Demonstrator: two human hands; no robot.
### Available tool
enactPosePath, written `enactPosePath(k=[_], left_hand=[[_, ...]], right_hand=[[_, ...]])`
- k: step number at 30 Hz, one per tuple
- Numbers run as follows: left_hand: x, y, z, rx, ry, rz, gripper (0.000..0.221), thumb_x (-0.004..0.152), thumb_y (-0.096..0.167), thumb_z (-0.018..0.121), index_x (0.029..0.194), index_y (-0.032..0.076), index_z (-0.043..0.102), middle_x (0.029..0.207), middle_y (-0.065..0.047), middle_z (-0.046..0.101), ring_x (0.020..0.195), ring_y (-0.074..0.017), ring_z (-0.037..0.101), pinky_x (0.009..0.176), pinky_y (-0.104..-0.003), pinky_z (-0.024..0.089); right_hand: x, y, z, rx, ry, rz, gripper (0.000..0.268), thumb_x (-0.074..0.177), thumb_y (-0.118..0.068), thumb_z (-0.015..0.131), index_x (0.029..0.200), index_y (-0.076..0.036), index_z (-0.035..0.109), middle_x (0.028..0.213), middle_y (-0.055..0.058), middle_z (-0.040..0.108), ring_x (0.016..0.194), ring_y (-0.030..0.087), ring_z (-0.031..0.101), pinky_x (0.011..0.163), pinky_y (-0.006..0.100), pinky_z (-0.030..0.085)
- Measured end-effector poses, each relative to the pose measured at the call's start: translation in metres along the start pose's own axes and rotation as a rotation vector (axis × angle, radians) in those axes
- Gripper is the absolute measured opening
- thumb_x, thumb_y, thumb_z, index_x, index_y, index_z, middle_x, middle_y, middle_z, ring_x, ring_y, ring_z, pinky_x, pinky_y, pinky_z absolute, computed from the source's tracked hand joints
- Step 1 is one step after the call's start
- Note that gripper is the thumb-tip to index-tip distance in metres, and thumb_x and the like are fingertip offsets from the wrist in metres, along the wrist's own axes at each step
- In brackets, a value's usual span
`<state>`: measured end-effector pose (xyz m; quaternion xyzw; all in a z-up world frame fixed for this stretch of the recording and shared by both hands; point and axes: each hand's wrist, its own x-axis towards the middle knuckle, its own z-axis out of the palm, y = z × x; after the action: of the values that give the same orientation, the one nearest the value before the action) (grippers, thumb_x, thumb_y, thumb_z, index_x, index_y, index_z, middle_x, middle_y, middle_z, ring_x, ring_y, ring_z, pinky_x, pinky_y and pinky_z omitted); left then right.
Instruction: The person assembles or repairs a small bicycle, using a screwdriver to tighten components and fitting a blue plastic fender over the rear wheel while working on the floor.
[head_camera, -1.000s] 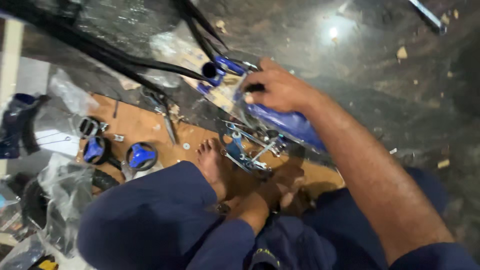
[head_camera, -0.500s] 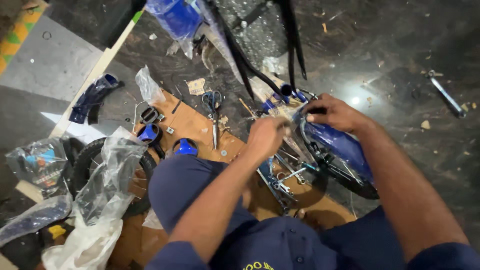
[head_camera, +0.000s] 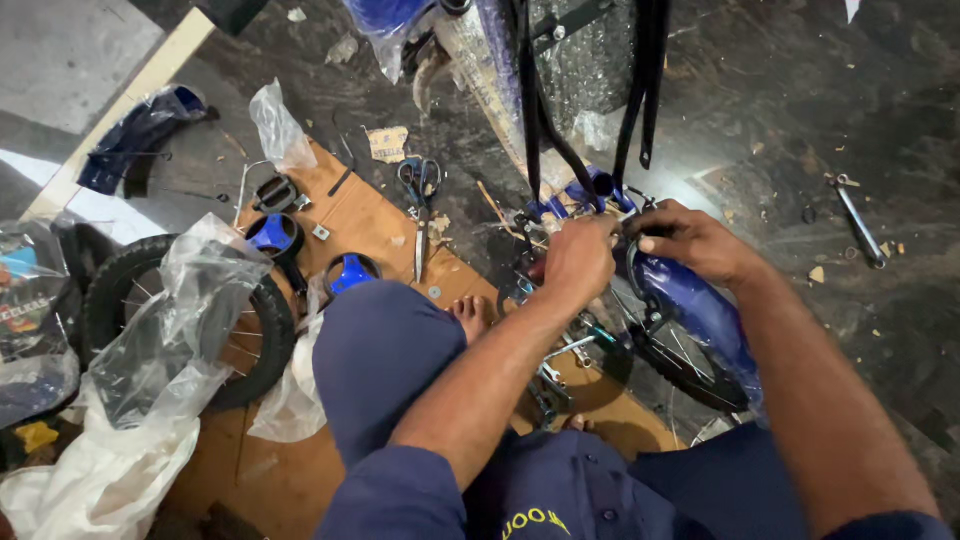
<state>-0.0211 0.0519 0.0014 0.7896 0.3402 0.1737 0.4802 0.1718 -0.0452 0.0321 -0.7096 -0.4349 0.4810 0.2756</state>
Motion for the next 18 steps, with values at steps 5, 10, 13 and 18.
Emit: enactPosePath(k=[5,10,13,18], left_hand=[[-0.003,-0.001,0.003,-0.006,0.024,0.07,0.031,0.086,0.0,0.055,0.11,0.007,0.072,0.1,-0.025,0.071,0.094,-0.0472,0.068,0.082,-0.057,0.051],[-0.002,-0.004,0.011,-0.005,-0.013,0.034,0.018,0.084,0.004,0.061,0.098,0.003,0.073,0.102,-0.025,0.072,0.095,-0.0452,0.069,0.087,-0.054,0.054],[-0.001,-0.003,0.01,-0.1,0.018,0.047,0.016,0.084,0.006,0.063,0.096,0.001,0.073,0.099,-0.024,0.072,0.091,-0.0443,0.07,0.085,-0.053,0.054],[-0.002,0.006,-0.001,-0.117,-0.026,-0.029,0.019,0.083,0.007,0.064,0.099,0.002,0.072,0.088,-0.026,0.072,0.086,-0.0444,0.071,0.082,-0.052,0.054]], right_hand=[[0.0,0.003,-0.002,0.101,-0.027,-0.038,0.029,0.091,-0.014,0.071,0.119,-0.005,0.074,0.116,0.008,0.064,0.113,0.02,0.061,0.1,0.035,0.046],[0.0,0.002,-0.001,0.171,-0.029,0.006,0.028,0.092,-0.012,0.071,0.118,-0.005,0.073,0.116,0.006,0.062,0.111,0.019,0.062,0.098,0.033,0.047],[0.0,0.003,0.0,0.217,-0.036,0.011,0.027,0.092,-0.011,0.071,0.118,-0.004,0.073,0.114,0.007,0.061,0.111,0.019,0.061,0.098,0.033,0.048],[-0.001,0.001,0.001,0.191,-0.03,-0.034,0.027,0.092,-0.01,0.071,0.118,-0.003,0.073,0.114,0.007,0.062,0.11,0.019,0.061,0.098,0.033,0.048]])
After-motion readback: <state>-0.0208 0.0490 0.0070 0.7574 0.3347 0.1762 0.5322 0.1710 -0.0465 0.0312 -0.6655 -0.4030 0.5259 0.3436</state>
